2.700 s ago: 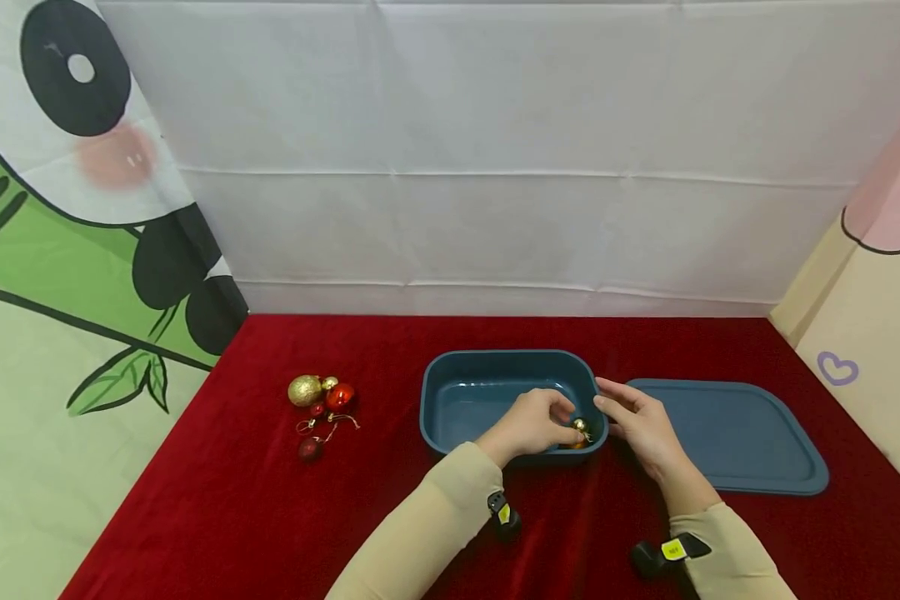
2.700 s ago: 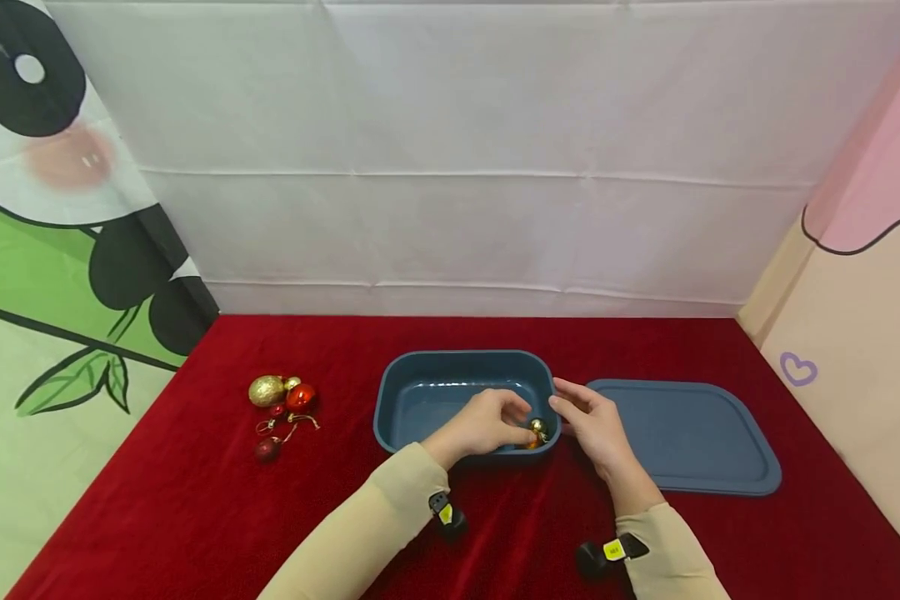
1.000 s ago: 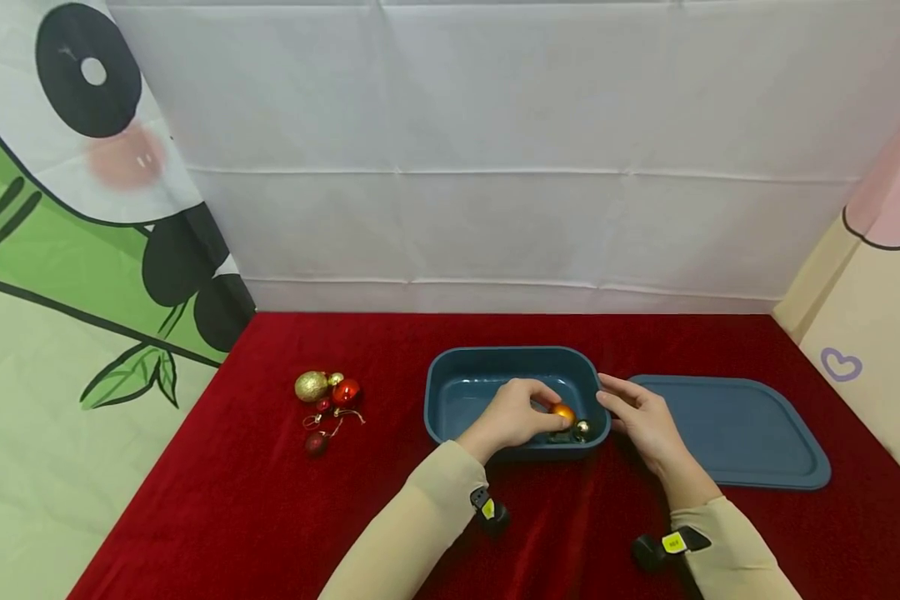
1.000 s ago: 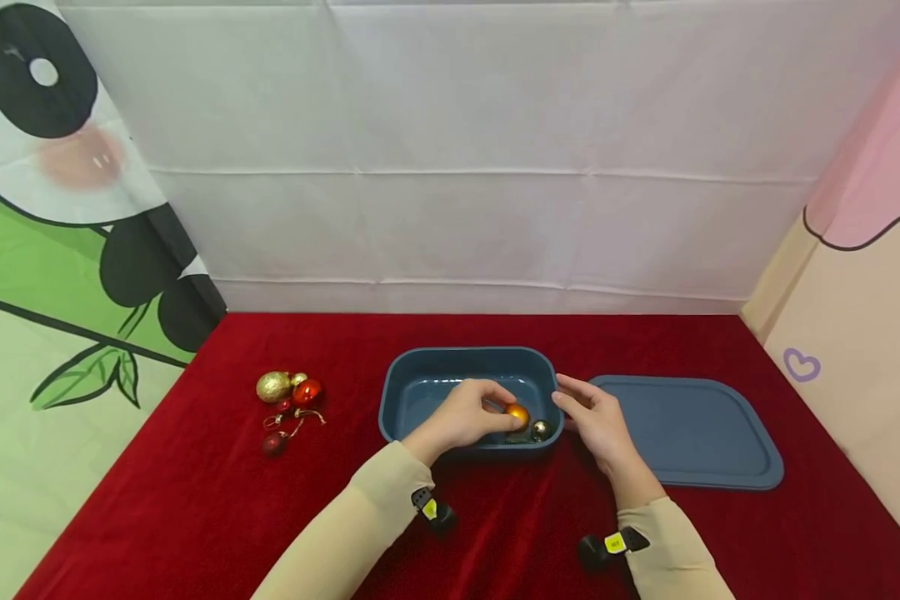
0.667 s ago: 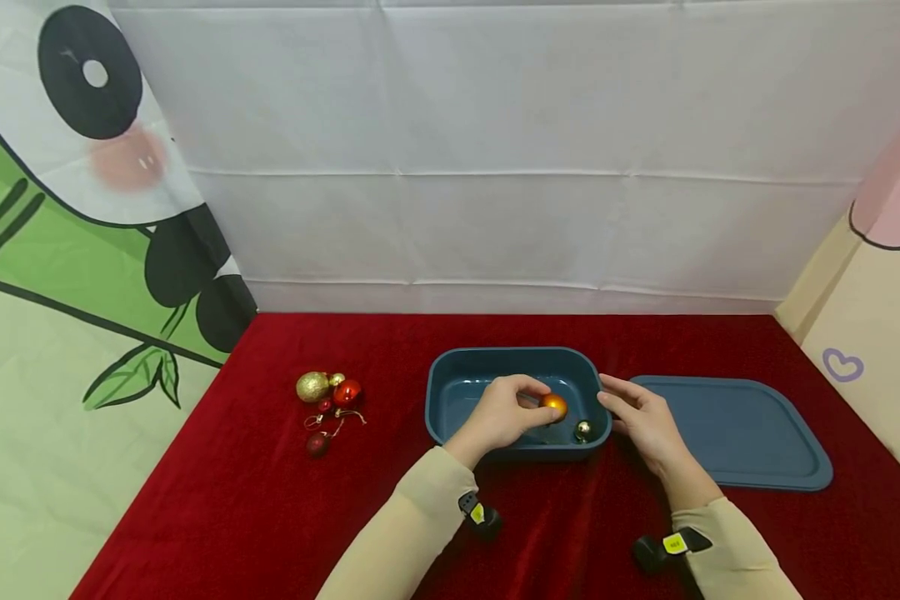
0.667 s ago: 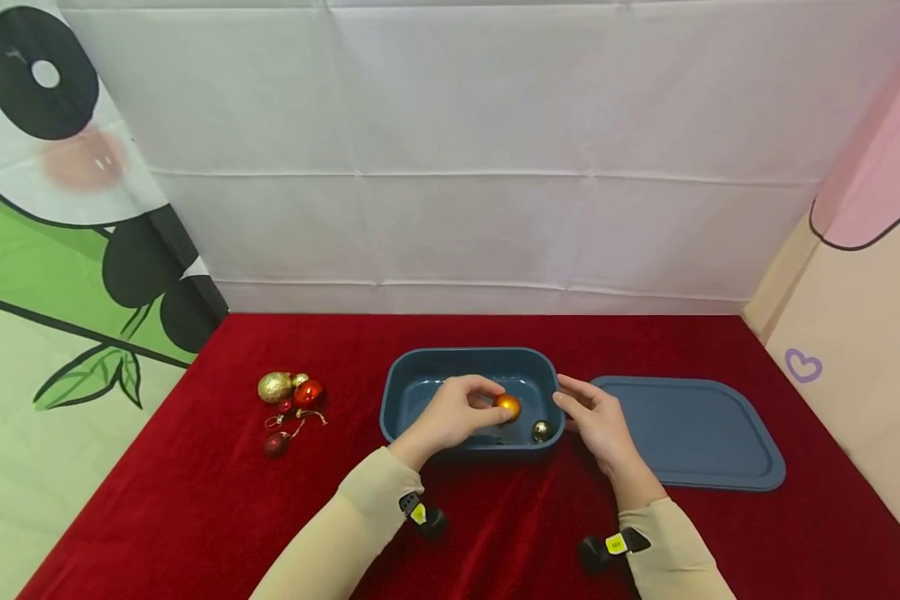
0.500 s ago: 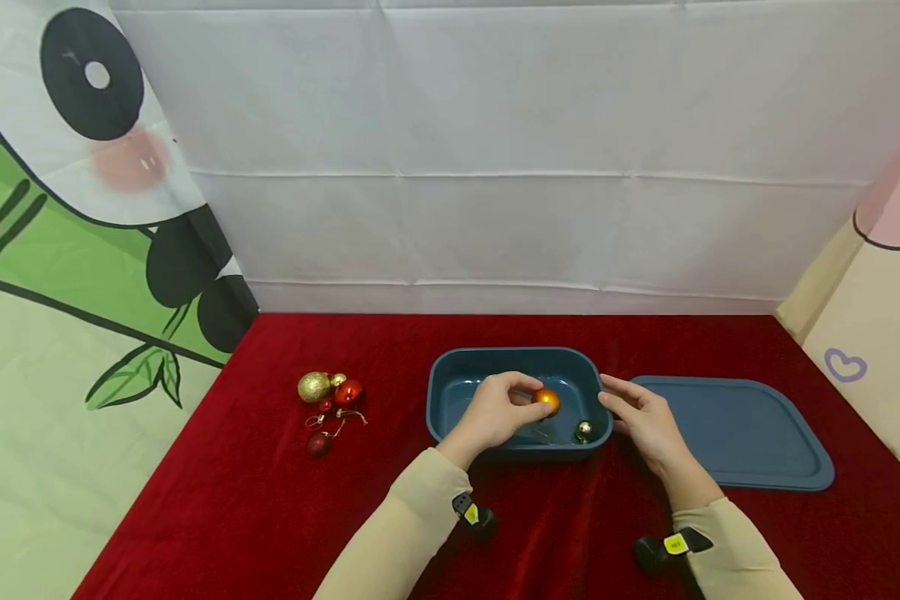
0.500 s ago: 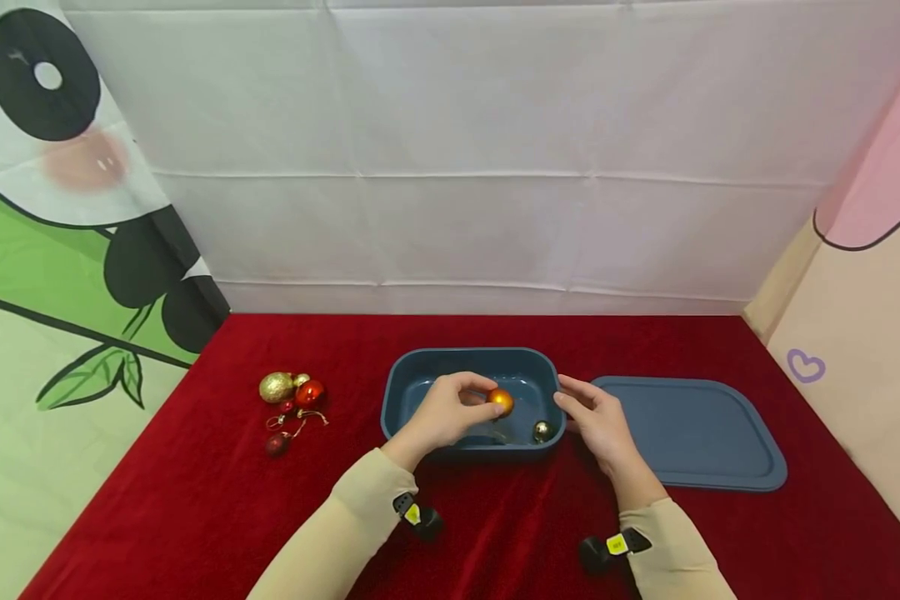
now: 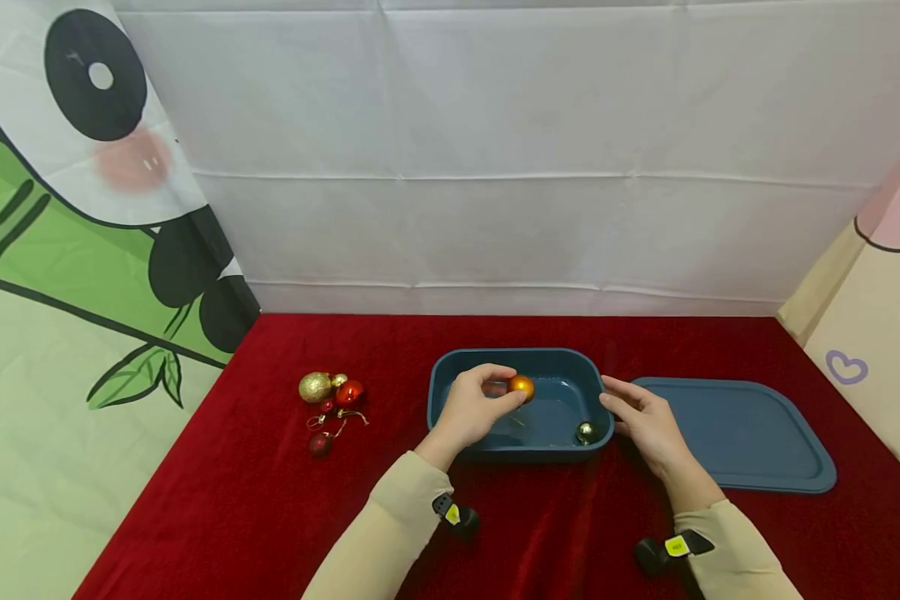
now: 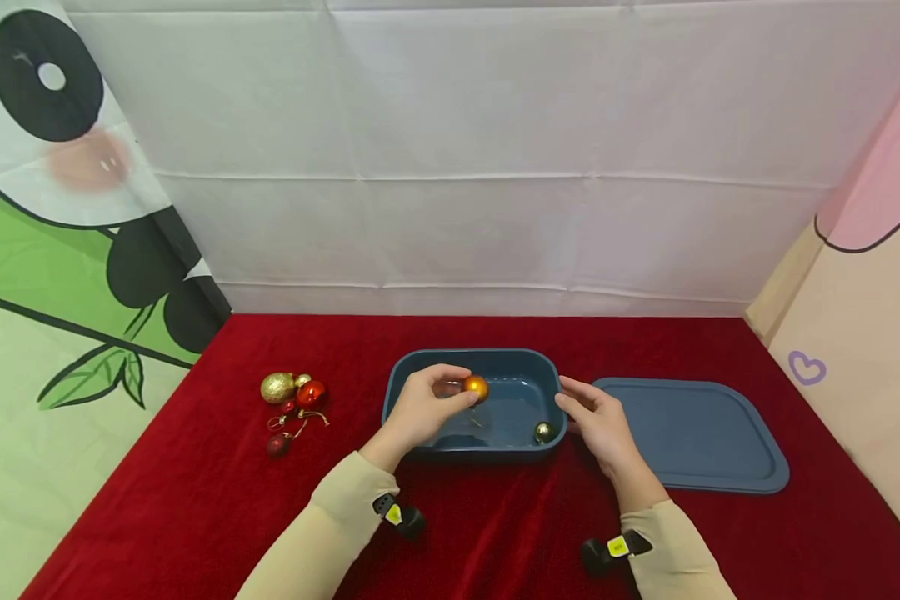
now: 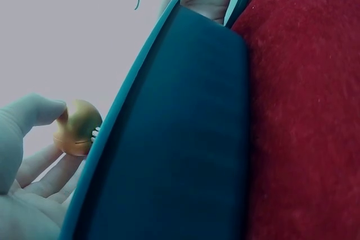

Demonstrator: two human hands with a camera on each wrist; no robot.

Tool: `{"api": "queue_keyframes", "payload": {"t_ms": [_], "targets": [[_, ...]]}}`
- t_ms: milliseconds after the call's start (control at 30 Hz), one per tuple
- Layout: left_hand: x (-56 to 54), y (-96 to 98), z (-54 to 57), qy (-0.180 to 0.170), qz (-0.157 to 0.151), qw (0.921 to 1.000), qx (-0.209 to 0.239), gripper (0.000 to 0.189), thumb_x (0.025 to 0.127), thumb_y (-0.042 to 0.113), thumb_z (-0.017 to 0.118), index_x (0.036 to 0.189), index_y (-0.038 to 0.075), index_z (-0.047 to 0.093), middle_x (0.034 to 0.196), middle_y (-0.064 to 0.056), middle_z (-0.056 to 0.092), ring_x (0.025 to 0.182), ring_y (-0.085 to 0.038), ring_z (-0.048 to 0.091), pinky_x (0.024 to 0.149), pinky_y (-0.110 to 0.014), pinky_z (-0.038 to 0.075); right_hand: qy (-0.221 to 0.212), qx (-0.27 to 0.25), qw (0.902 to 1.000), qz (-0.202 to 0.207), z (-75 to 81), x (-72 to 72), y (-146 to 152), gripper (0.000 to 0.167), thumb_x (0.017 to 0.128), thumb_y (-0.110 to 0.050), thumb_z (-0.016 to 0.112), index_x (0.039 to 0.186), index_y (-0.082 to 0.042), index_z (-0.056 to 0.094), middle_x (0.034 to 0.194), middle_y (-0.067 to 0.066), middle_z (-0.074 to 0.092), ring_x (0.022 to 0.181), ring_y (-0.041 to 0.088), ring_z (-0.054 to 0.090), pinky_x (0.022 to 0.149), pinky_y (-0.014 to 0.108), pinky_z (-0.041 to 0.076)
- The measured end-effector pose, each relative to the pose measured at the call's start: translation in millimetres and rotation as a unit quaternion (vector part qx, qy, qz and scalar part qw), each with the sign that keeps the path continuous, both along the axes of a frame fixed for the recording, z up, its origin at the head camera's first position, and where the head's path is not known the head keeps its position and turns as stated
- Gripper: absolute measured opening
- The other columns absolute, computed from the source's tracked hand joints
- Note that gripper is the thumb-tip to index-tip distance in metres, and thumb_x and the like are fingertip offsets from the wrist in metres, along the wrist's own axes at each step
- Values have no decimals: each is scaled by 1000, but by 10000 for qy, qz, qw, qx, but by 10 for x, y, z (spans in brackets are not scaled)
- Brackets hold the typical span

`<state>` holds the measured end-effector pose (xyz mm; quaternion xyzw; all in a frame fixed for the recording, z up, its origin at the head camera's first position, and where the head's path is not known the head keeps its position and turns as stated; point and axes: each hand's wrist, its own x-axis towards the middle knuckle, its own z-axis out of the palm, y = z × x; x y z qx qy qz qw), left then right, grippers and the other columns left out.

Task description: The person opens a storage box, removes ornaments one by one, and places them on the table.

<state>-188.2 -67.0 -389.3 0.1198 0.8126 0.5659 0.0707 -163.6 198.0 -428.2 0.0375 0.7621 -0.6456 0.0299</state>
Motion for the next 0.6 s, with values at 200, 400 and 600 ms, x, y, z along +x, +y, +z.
{"api": "queue_keyframes", "payload": {"t_ms": [200,400,600], "targets": [[-3,-112,-19,-19,106,9999,98,34,85,27,72,115,15,64,116,-4,62,99,-21,60,72,-27,54,19,7,10000,22,-11,1,2,60,93,-31,61,141,-1,42,118,-5,60,92,-2,63,76,22,54],[0,-239,-10,10,275,9995,166,35,85,27,71,117,15,63,116,-6,62,101,-22,59,74,-29,55,13,13,10000,28,4,8,2,59,93,-31,61,141,-2,42,120,-2,60,91,-2,63,76,22,54],[-7,-372,10,86,514,9984,199,35,84,24,72,117,14,64,116,-5,63,101,-23,60,75,-30,55,0,69,10000,39,26,7,12,59,93,-31,60,141,-2,42,127,9,57,91,-3,62,76,21,54]]}}
